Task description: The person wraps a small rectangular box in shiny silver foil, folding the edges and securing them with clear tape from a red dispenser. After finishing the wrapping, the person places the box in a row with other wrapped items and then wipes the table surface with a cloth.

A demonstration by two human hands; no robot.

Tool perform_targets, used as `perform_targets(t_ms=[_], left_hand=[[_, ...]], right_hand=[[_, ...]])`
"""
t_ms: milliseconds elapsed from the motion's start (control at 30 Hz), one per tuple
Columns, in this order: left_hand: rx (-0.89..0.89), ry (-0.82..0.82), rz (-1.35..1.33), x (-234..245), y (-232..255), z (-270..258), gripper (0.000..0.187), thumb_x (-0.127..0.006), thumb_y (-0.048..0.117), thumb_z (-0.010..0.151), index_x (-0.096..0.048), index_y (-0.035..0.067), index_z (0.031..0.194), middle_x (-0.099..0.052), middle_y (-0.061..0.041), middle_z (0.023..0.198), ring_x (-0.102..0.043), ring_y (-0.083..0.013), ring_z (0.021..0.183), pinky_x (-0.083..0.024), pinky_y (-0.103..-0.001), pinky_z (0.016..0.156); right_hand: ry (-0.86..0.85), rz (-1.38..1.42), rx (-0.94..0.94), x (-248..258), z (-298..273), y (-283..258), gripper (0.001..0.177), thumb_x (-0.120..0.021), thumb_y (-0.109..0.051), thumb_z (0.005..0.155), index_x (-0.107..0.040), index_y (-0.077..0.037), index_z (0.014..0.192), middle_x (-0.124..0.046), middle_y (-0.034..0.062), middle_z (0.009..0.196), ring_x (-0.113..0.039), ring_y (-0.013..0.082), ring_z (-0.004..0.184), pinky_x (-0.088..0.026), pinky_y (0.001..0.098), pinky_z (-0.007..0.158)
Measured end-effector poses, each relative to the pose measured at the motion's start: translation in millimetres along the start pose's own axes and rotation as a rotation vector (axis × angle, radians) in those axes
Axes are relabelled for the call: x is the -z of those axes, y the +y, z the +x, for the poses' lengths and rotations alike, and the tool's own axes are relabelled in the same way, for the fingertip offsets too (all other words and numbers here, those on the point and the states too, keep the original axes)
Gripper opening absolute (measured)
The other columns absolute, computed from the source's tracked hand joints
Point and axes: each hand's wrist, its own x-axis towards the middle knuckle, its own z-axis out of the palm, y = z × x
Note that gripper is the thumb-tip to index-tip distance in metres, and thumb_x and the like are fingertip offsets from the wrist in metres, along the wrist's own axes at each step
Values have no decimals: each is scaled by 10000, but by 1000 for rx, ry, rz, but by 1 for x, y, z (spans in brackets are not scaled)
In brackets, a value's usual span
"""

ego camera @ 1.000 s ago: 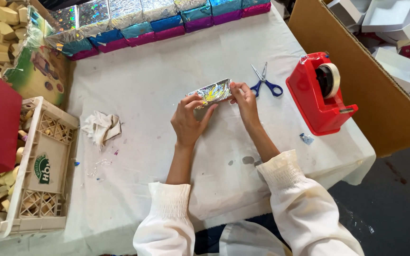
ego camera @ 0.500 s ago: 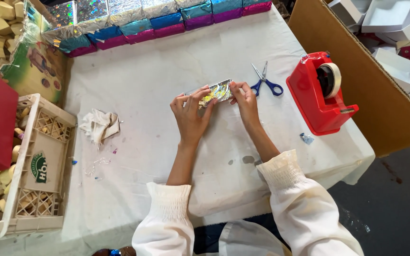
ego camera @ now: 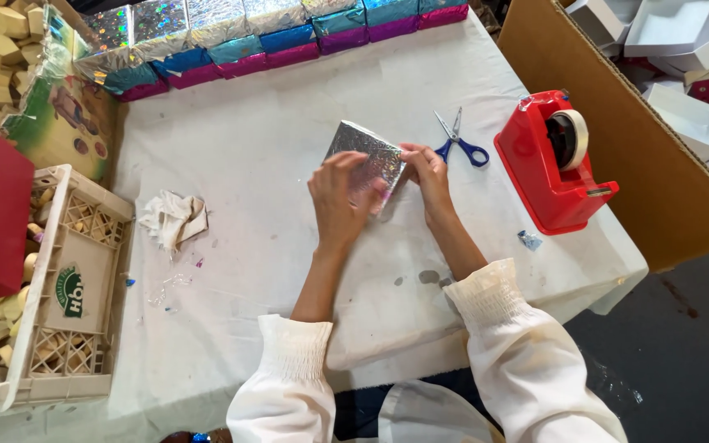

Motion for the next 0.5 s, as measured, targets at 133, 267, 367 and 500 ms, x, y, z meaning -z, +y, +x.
perform_targets(t_ms=[133, 267, 367, 500], left_hand=[[420, 119, -187, -16, -31, -10, 500, -748, 417, 986, -566, 151, 1368, -602, -72, 1349, -561, -248, 1259, -447, -428, 1110], [776, 289, -521, -36, -73, -21, 909, -817, 445, 895, -280, 82, 1533, -412, -147, 1469, -440, -300, 1382, -393, -441, 1139], [1098, 168, -872, -32, -73, -14, 1088, -856, 448, 759, -169, 118, 1535, -482, -141, 1420, -500, -273, 1309, -433, -467, 1085], [1138, 138, -998, -20, -58, -4, 1062, -854, 417, 707, -259, 116, 1534, -598, -125, 1343, -644, -232, 1148, -525, -479, 975]], right_hand=[[44, 16, 1, 1, -2, -3, 415, -639, -286, 897, -661, -24, 1218, -694, 9, 963, -606, 74, 808, -498, 241, 816], [83, 127, -81, -1, -3, -10, 491, -595, -354, 887, -616, -51, 1272, -705, 15, 1027, -636, 96, 906, -483, 249, 852], [62, 192, -122, -3, -7, -17, 547, -575, -376, 873, -569, -73, 1328, -708, 11, 1104, -644, 110, 987, -463, 267, 886], [-109, 295, -69, 13, 6, 7, 625, -585, -350, 921, -483, -68, 1470, -646, 59, 1262, -572, 140, 1044, -403, 305, 920]])
